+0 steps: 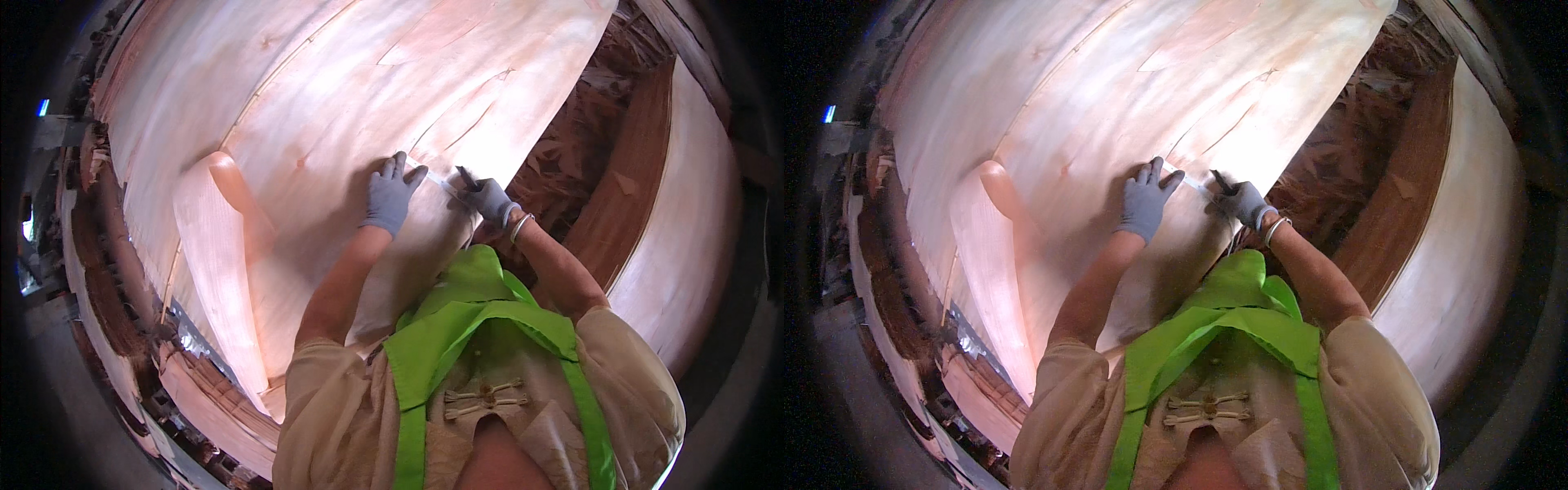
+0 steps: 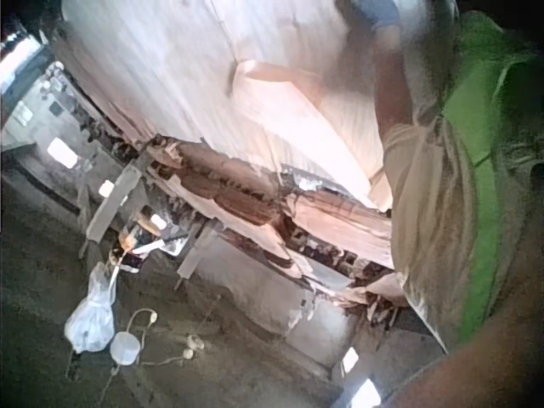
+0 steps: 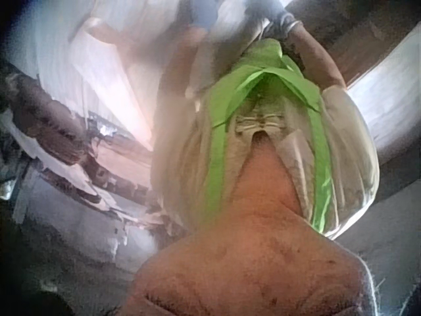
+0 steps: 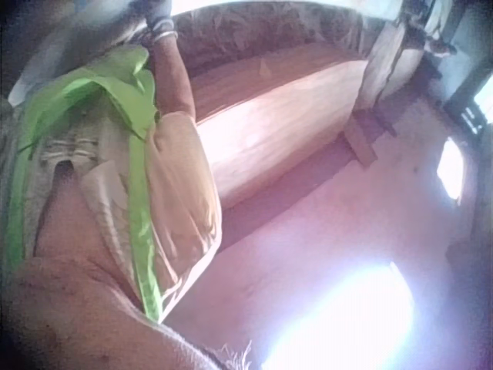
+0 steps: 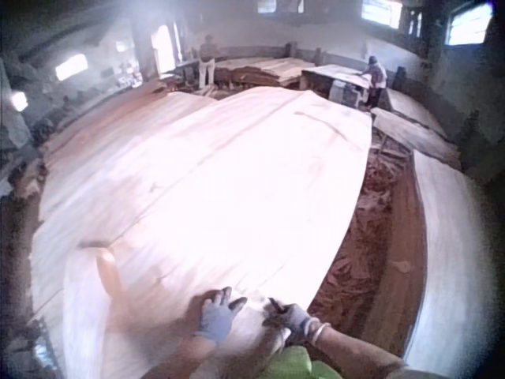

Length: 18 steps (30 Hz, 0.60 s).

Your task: The person applies a patch of wood veneer to a large plywood sheet using glue and a small knife to trim the edges, then repeats the process on a second sheet.

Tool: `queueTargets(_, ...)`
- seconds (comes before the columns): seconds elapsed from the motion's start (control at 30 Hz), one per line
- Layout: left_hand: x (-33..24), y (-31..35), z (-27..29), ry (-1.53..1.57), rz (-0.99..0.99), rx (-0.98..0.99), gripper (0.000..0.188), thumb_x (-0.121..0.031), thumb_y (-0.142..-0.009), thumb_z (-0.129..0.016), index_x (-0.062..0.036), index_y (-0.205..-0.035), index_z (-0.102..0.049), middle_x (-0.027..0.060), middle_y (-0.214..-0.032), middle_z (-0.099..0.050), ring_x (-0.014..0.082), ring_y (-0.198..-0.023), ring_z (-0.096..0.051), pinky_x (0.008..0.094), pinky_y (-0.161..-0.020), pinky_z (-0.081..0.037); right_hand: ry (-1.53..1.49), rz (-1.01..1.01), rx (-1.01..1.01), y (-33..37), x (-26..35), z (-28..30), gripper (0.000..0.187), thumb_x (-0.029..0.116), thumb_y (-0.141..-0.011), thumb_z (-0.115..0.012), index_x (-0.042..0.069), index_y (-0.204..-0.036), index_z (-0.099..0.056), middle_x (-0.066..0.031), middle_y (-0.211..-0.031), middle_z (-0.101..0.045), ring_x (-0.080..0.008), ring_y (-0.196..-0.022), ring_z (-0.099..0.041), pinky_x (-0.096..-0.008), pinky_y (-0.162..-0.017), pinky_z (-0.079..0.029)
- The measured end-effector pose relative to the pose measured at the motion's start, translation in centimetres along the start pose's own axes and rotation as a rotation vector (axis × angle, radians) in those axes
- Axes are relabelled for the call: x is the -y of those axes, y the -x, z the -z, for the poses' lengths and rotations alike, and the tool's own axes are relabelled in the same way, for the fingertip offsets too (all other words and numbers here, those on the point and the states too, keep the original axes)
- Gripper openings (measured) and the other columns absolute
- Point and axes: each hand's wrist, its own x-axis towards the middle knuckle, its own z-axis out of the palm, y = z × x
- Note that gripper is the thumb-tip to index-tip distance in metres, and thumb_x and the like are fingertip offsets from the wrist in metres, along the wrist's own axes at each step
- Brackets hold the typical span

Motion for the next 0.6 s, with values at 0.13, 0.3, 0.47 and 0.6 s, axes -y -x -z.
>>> queueTargets(0.13,-0.6,-0.1,0.1,-0.034,0.016,0.039,0.054,-0.008,-0.083,-0.047,-0.0365,-0.129,-0.044,0.0168,-0.136,-0.037,0.0293,-0.114,-0.045,0.0395,-0.073,-0.042,0.212,0.004,0.109,2.6,0.6,-1.1,0.032,0.027,-0.083,-0.062,0.003,-0.105,-0.063,-0.0123,-0.086,-0.066,-0.0176,-0.073,-0.062,-0.032,-0.067,-0.05)
queueTargets(0.3,-0.7,-0.4,-0.6,0.057,-0.001,0.022,0.057,-0.007,-0.082,-0.048,-0.036,-0.13,-0.043,0.0198,-0.136,-0.035,0.0343,-0.118,-0.041,0.0435,-0.078,-0.041,0.367,0.168,0.043,7.1,-0.9,-2.6,0.03,0.019,-0.091,-0.053,0.008,-0.119,-0.057,-0.0091,-0.074,-0.065,-0.0128,-0.063,-0.062,-0.0293,-0.063,-0.051)
queueTargets(0.47,-0.5,-0.3,-0.5,0.047,0.081,0.02,0.052,-0.008,-0.086,-0.044,-0.0401,-0.128,-0.045,0.0199,-0.139,-0.033,0.0368,-0.124,-0.037,0.0468,-0.085,-0.041,-0.002,0.437,0.044,5.4,0.6,5.5,0.035,0.012,-0.092,-0.052,0.0,-0.124,-0.05,-0.0047,-0.1,-0.064,-0.0106,-0.085,-0.055,-0.0274,-0.08,-0.045)
queueTargets(0.6,-0.9,-3.0,2.5,0.157,0.116,0.087,0.046,-0.01,-0.083,-0.048,-0.0319,-0.124,-0.051,0.0127,-0.132,-0.043,0.032,-0.114,-0.047,0.0442,-0.082,-0.044,-0.322,0.348,-0.017,3.0,2.7,14.0,0.02,0.017,-0.091,-0.055,0.002,-0.104,-0.06,0.0002,-0.082,-0.061,-0.0077,-0.075,-0.055,-0.0243,-0.069,-0.046)
